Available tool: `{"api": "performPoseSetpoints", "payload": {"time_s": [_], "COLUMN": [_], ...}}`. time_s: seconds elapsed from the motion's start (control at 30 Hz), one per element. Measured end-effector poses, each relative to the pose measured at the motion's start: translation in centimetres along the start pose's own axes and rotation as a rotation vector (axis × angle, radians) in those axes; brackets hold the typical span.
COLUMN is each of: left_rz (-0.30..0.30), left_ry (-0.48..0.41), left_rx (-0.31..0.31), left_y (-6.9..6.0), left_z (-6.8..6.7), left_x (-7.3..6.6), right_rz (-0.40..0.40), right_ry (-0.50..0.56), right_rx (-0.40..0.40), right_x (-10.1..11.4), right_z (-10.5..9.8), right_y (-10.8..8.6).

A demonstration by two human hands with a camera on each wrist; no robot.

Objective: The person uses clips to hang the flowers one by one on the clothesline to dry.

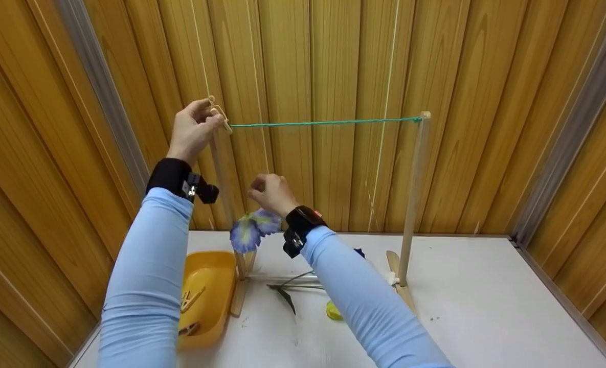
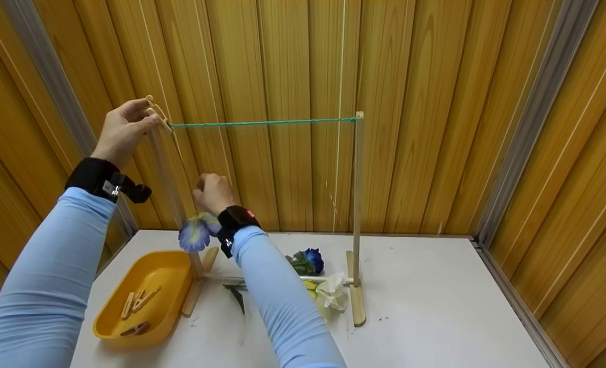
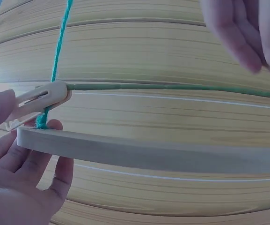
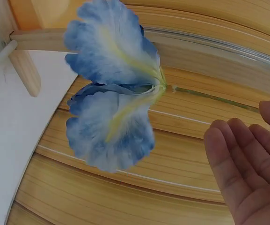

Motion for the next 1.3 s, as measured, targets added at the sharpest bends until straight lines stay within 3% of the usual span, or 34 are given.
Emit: {"api": "performPoseSetpoints", "payload": {"time_s": [0.2,0.4,0.53,0.63,0.83,1.03,1.3], "left_rz": [0.018,0.042,0.106,0.186,0.277,0.33,0.397], "left_ry": [0.081,0.224,0.289,0.326,0.442,0.493,0.636], "left_rx": [0.004,-0.096,-0.169,-0.21,-0.279,-0.29,-0.274], "left_y": [-0.8,-3.4,-6.0,-8.3,-13.3,-18.0,-22.9], "left_z": [0.5,0.8,1.8,2.9,5.8,9.7,13.4], "left_x": [0.1,0.9,1.5,1.4,1.0,0.8,2.0], "right_rz": [-0.108,-0.227,-0.221,-0.23,-0.319,-0.35,-0.322], "right_ry": [-0.001,0.004,-0.019,-0.08,-0.218,-0.305,-0.347], "right_rx": [0.004,-0.025,-0.044,-0.077,-0.153,-0.221,-0.266], "right_x": [-1.2,-2.5,-3.3,-3.7,-4.4,-5.0,-5.8], "right_z": [-1.9,-3.7,-5.1,-6.3,-8.1,-8.8,-8.5], "right_y": [-3.1,-7.3,-10.9,-13.4,-17.6,-20.9,-23.8]}}
Point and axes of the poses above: each hand's wrist, its own y-axis towards the middle knuckle, its own z-axis out of the palm, x = y × z, the point moved 4 cm from there along y, towards the middle knuckle, and after that the axes turned 13 degrees about y, right-handed, at the moved point
